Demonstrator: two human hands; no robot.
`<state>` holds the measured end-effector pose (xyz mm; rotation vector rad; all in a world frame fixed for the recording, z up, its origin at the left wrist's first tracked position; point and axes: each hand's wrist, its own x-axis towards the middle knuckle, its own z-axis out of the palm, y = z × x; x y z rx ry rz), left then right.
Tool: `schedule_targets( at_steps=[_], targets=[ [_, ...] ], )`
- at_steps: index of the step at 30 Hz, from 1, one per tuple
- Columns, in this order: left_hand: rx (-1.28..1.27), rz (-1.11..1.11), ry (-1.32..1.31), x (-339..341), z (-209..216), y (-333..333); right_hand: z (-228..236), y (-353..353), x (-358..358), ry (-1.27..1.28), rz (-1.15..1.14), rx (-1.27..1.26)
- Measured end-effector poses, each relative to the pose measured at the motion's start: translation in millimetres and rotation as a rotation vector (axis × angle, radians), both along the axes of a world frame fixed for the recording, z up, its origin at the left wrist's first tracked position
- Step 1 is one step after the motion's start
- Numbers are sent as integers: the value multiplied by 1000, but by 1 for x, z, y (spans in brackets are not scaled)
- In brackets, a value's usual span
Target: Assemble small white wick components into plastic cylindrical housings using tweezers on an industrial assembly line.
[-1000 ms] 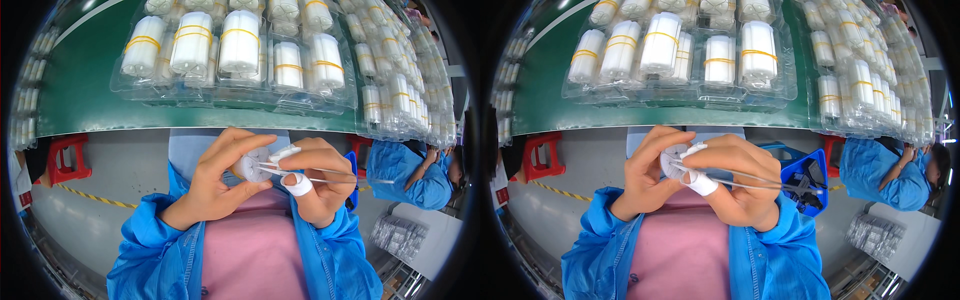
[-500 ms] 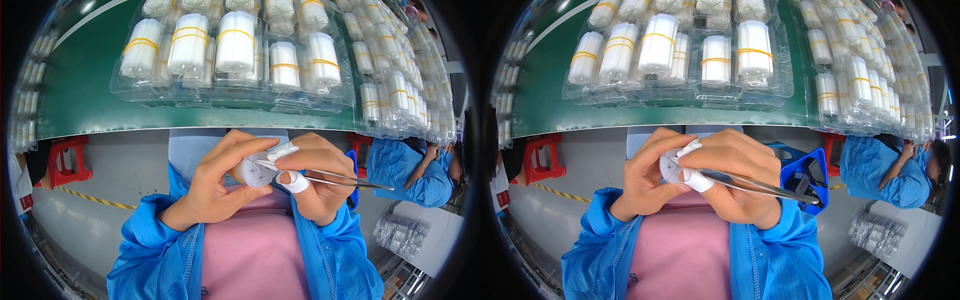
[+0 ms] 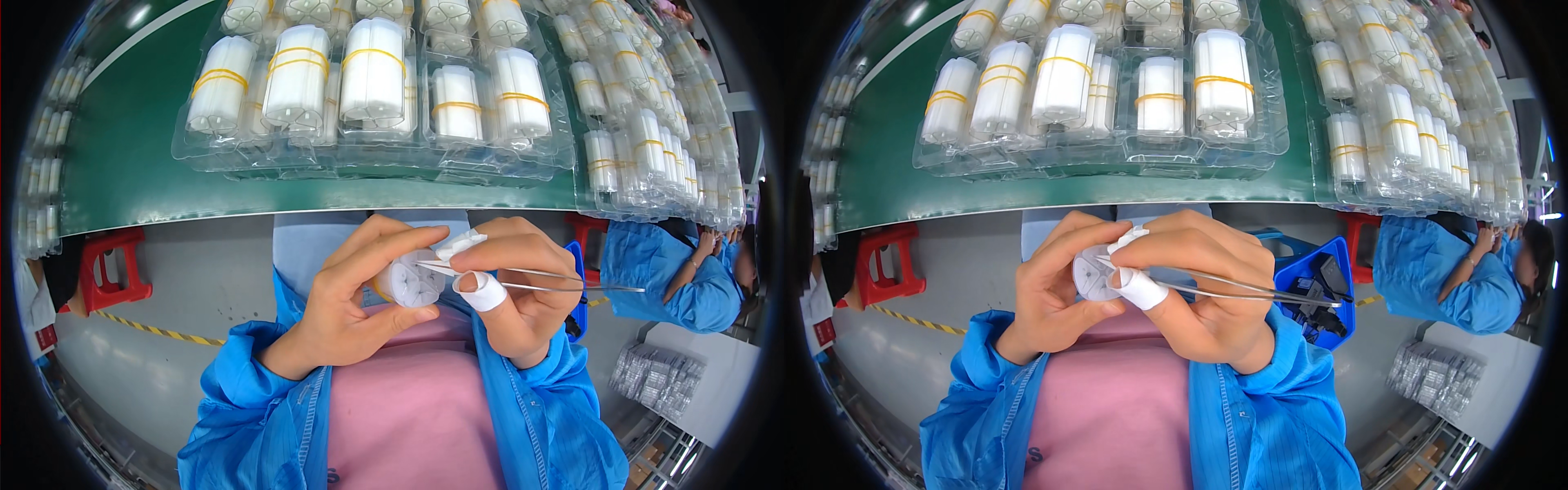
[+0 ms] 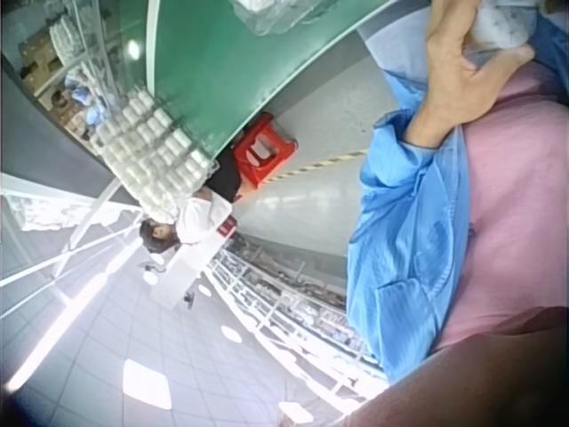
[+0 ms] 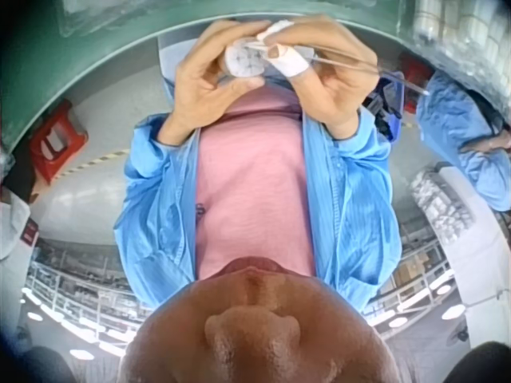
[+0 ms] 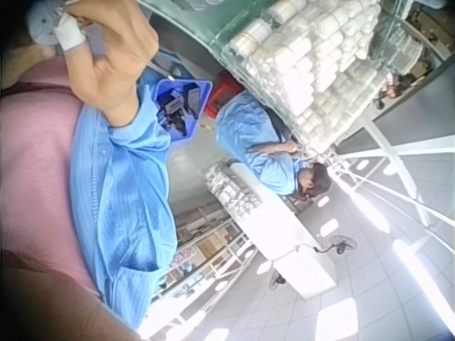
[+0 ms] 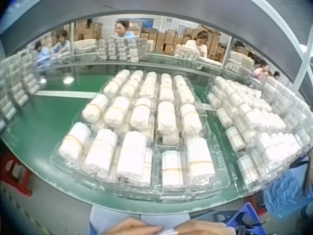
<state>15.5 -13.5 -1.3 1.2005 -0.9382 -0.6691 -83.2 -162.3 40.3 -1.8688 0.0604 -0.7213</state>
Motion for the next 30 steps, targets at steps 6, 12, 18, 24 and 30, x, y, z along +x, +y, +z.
schedule_targets(
  at_steps=[6,12,18,24,30],
  targets=[
    [-4,-21,13,0,1,0,0,0,-2,-7,19,-29],
    [-27,-36,-24,2,-1,2,6,0,-4,1,63,-31],
    [-40,-34,-41,1,-1,1,7,-2,-4,-4,87,-80],
    [-63,-42,-51,1,-1,0,7,-3,-5,-34,107,-51],
    [-56,-27,-73,1,1,0,8,-5,-7,-44,99,-60]
  ],
)
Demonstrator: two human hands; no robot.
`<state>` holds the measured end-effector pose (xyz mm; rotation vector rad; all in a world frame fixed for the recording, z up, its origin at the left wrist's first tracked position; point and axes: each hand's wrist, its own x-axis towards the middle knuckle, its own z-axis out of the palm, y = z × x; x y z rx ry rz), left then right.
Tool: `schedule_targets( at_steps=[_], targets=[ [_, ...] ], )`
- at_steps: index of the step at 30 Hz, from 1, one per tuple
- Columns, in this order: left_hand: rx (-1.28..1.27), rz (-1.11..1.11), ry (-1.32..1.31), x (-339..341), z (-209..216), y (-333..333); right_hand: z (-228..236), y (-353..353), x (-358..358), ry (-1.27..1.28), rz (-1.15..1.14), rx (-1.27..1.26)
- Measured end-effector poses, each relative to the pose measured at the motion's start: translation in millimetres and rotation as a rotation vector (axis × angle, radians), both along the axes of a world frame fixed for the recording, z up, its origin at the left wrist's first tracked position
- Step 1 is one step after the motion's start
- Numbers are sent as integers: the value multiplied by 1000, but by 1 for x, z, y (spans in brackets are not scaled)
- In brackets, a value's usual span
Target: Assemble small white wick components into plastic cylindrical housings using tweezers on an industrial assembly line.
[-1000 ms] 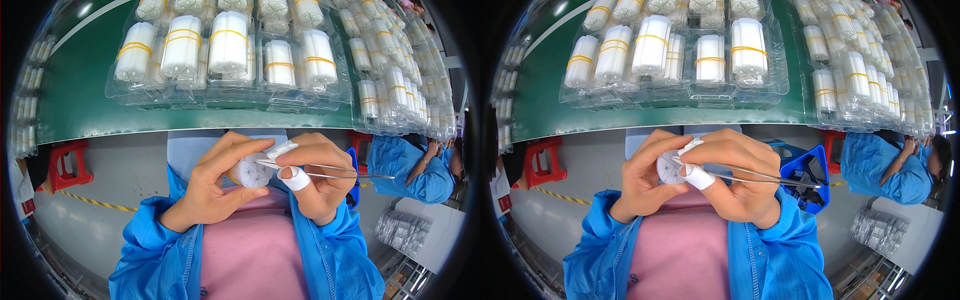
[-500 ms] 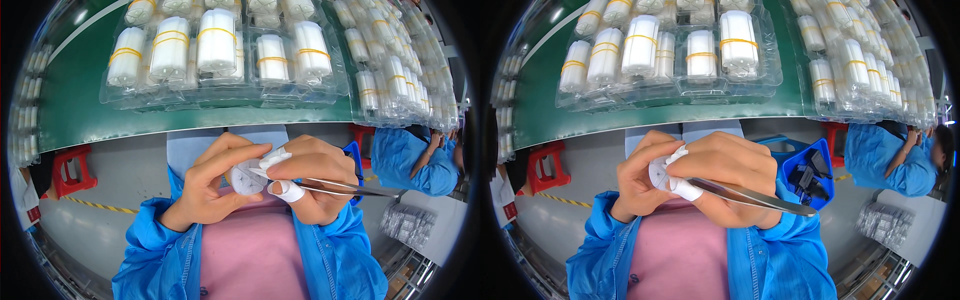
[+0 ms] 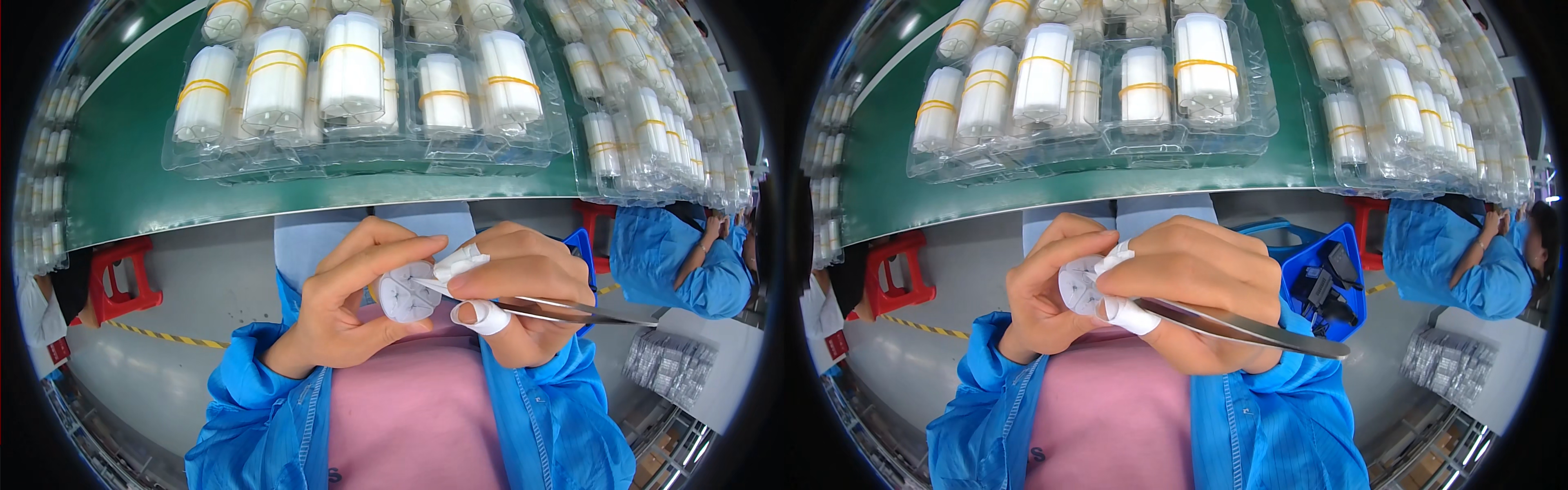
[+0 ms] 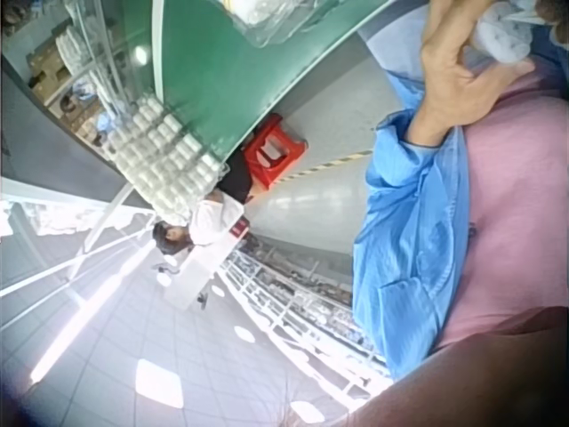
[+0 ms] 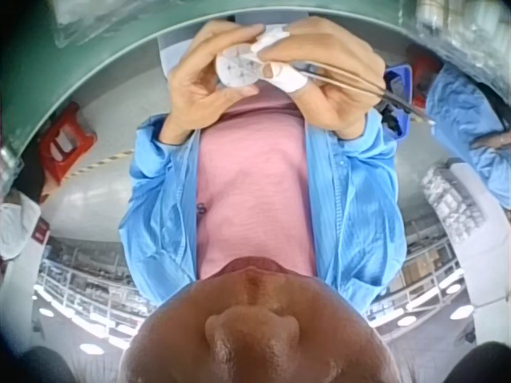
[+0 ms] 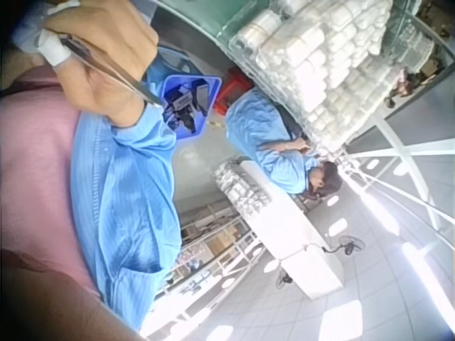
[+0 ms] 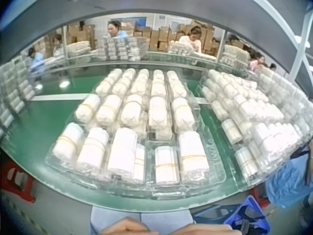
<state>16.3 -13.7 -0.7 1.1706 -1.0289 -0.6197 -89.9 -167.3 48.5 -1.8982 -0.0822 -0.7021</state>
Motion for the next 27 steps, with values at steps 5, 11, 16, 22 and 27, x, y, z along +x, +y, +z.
schedule_targets(
  at_steps=[5,11,16,22,27],
  targets=[
    [4,0,-1,0,4,-1,-1,0,0,-8,-1,-12],
    [30,7,24,-1,4,0,-1,0,1,1,6,-38],
    [18,15,30,-2,3,-1,-1,2,1,0,-16,-82],
    [44,63,-11,-3,3,-3,-7,3,5,-38,-41,-129],
    [89,68,-32,-5,1,-2,-8,5,9,-46,-80,-237]
  ],
)
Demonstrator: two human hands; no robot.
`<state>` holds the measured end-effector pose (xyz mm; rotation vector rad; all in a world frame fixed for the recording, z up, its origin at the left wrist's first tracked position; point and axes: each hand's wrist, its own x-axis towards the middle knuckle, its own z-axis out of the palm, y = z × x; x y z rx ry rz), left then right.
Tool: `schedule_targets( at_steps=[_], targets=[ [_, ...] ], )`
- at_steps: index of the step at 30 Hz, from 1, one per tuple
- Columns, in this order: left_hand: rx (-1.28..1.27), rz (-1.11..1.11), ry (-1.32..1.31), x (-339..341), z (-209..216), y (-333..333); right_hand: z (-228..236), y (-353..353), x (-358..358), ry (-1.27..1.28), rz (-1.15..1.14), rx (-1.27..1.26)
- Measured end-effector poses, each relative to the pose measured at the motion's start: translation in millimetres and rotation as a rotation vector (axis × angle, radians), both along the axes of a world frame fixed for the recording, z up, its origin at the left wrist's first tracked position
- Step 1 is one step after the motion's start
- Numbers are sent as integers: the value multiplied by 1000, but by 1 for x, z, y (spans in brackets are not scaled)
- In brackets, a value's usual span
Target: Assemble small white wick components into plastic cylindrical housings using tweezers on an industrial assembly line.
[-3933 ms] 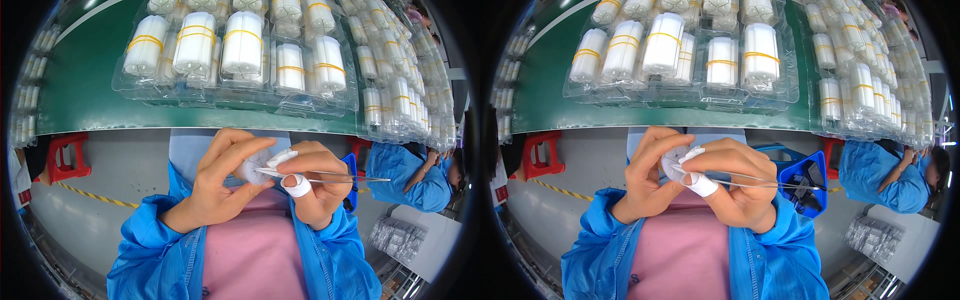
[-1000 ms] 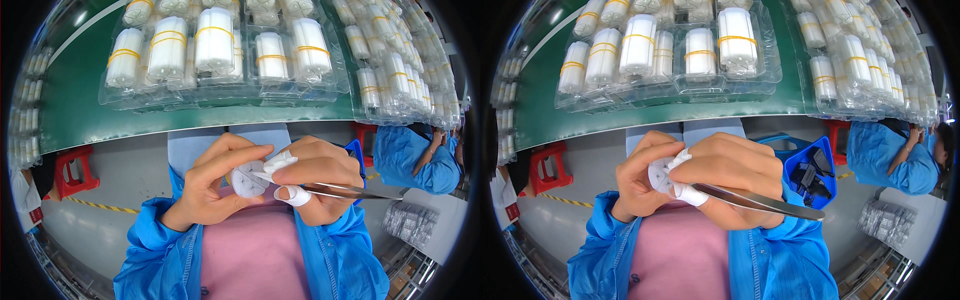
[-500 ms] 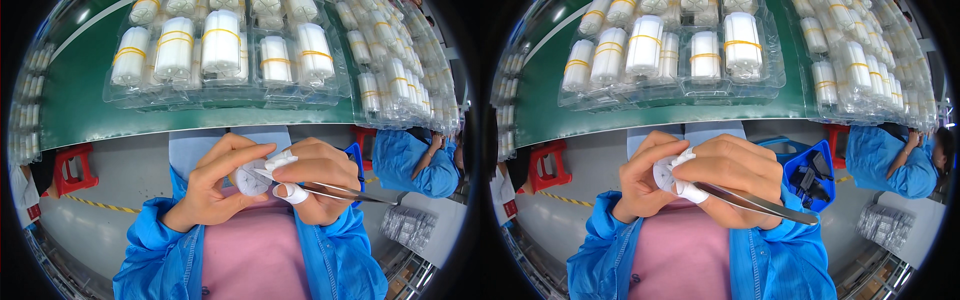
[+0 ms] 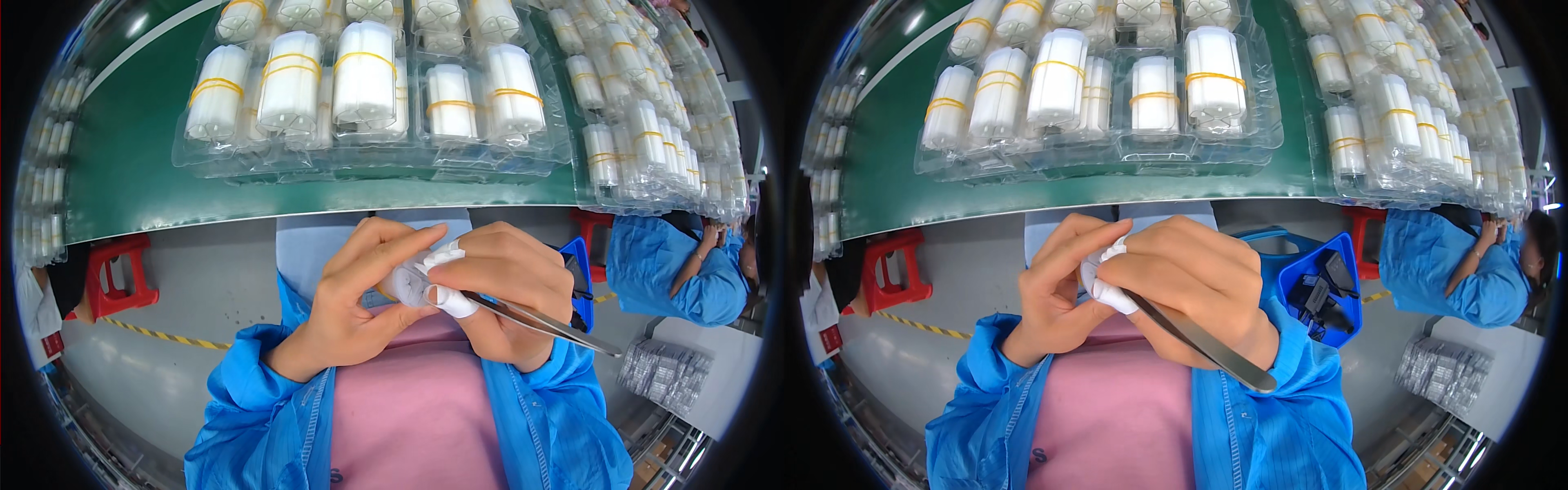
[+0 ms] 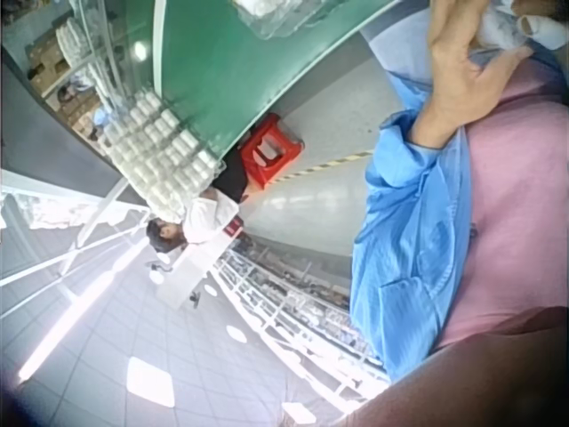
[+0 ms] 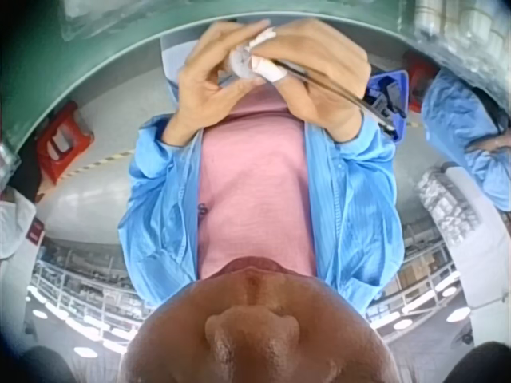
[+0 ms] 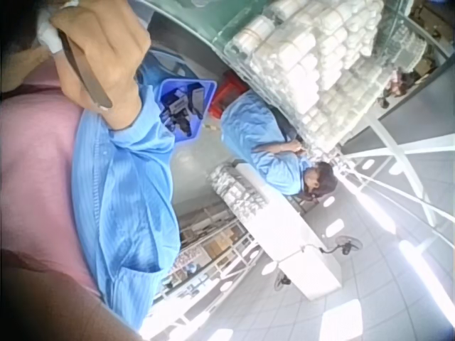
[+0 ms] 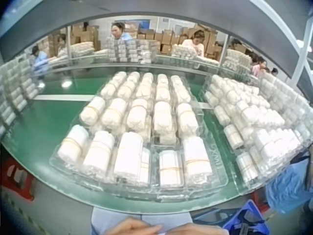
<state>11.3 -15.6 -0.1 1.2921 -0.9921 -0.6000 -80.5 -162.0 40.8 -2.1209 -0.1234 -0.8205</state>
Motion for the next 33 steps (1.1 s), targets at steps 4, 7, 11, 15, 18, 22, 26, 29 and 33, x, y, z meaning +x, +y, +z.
schedule_targets(
  at_steps=[4,7,11,15,18,22,26,29,33],
  targets=[
    [34,20,-130,2,2,0,2,2,0,5,-15,-10],
    [86,92,-300,3,2,-1,3,4,-2,12,-37,-123],
    [107,69,-95,3,0,1,1,6,-1,57,-56,-40],
    [-59,-50,191,2,-2,0,-3,1,-7,82,-52,356],
    [-77,-72,175,5,0,0,1,1,-9,67,-35,337],
    [-62,-36,97,5,1,0,5,4,-9,86,-31,319],
    [-9,29,58,1,3,1,7,5,-8,113,-36,260],
    [-41,53,7,2,0,0,5,4,-7,101,-30,237],
    [-56,59,8,2,1,0,1,5,-7,41,-79,296]
  ],
)
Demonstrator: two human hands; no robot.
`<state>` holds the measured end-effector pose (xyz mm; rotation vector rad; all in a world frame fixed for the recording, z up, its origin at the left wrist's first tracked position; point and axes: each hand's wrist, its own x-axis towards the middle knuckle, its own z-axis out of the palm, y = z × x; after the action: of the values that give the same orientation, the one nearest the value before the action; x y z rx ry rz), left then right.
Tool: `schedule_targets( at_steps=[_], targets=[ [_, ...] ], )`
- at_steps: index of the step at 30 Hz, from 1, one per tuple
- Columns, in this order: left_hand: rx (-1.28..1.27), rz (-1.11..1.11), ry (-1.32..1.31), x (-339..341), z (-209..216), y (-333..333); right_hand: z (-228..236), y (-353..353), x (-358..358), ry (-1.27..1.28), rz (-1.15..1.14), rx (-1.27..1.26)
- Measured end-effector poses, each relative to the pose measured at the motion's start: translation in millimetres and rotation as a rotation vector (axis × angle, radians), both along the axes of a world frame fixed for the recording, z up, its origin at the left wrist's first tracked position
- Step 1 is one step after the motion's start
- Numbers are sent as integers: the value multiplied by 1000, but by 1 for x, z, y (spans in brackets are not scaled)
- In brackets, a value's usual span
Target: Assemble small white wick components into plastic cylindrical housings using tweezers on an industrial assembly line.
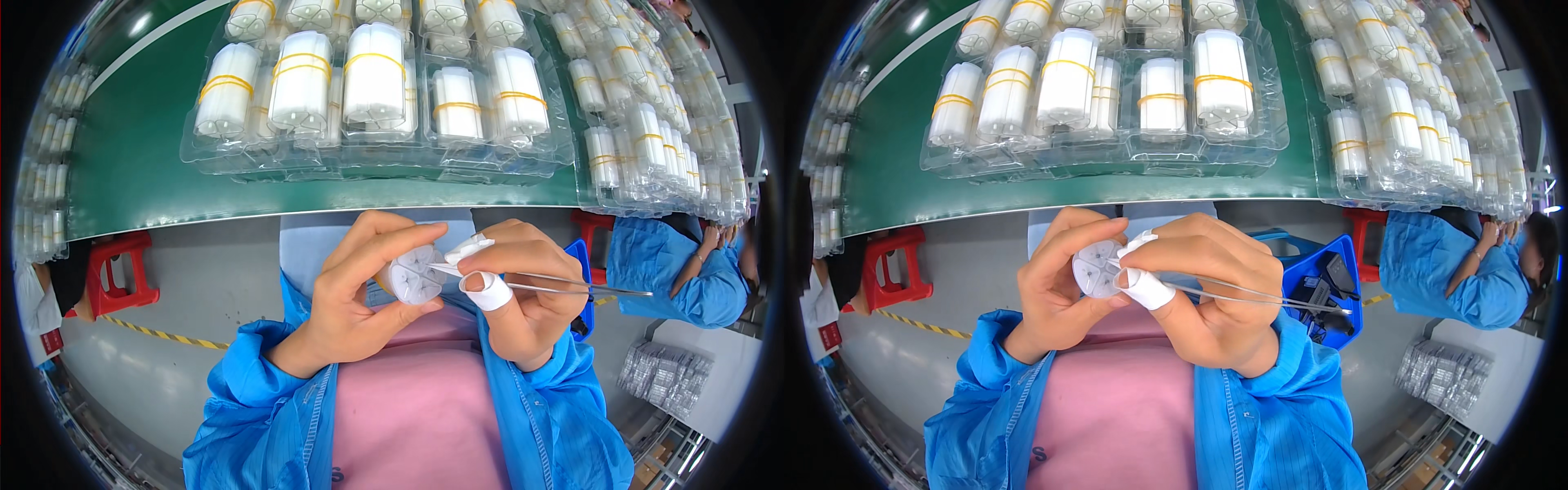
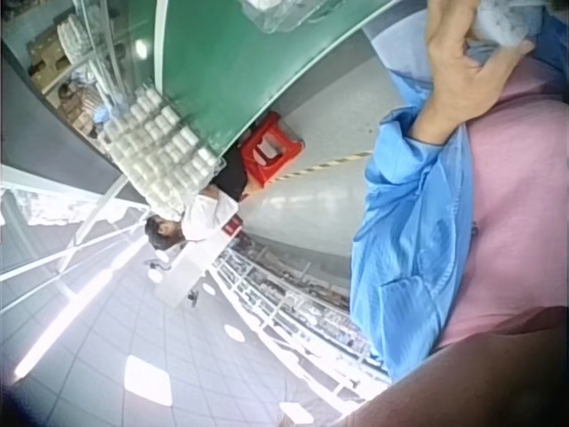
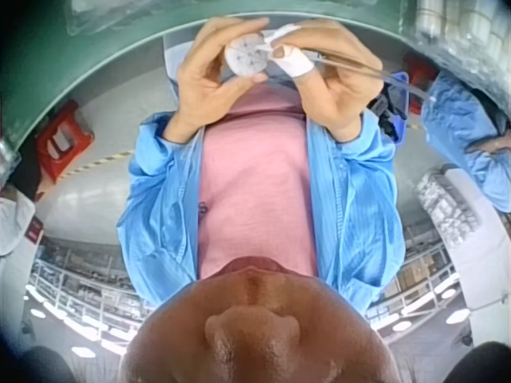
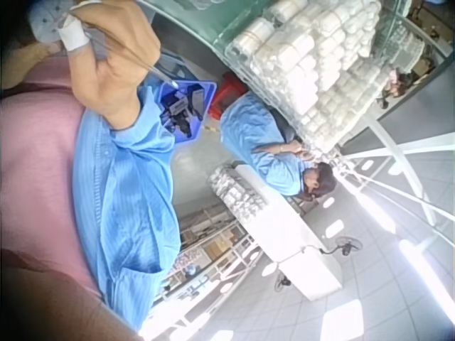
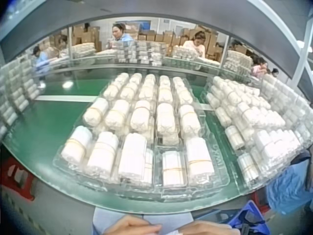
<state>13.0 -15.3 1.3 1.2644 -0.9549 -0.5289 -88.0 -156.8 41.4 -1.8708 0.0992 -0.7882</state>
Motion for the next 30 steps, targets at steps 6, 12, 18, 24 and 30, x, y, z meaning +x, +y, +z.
schedule_targets(
  at_steps=[6,12,18,24,30],
  targets=[
    [-21,-37,7,1,1,1,3,0,0,-3,-4,-64],
    [-62,-86,71,-1,-2,-1,1,-9,2,-13,10,-155],
    [-33,-38,122,-6,-6,-3,-6,3,-1,-131,-83,72],
    [41,98,-1,-10,-2,-5,-6,6,-2,-117,-34,37],
    [52,165,-126,-12,-2,-6,-7,8,0,-85,-53,30]
  ],
)
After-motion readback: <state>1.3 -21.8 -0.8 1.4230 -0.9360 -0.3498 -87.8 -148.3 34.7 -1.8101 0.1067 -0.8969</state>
